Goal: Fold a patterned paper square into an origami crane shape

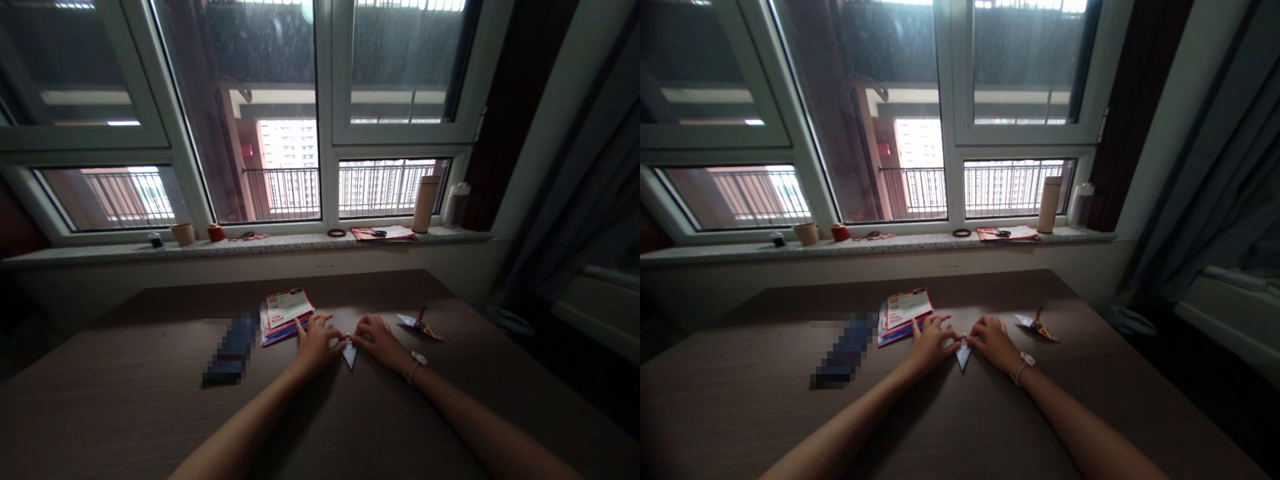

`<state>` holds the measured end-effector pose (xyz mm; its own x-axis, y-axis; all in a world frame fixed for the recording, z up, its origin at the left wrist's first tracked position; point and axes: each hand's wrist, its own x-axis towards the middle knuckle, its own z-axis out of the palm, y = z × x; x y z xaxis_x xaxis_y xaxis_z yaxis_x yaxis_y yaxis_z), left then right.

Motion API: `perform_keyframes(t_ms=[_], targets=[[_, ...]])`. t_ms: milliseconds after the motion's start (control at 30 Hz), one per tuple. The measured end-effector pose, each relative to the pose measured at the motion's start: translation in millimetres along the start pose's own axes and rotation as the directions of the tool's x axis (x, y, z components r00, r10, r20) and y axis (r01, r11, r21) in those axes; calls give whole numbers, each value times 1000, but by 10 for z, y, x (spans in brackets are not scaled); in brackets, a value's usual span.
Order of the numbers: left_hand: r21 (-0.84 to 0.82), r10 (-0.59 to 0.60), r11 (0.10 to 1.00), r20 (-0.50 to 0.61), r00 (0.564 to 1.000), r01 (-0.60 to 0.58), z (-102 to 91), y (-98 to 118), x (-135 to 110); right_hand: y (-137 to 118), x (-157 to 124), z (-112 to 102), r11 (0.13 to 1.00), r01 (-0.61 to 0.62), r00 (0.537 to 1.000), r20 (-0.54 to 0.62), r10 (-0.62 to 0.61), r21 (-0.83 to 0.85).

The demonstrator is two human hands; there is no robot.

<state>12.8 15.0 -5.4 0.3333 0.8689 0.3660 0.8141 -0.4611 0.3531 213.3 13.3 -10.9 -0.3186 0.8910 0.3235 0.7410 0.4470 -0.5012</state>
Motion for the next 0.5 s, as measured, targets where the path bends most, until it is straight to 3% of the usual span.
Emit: perform_keyframes(t_ms=[133,500], targets=[[6,-33,999,-3,999,33,27,19,36,-28,28,35,999,-43,998,-53,42,-9],[-16,-76,997,-2,997,76,33,55,69,-66,36,34,997,-76,997,-2,76,-28]])
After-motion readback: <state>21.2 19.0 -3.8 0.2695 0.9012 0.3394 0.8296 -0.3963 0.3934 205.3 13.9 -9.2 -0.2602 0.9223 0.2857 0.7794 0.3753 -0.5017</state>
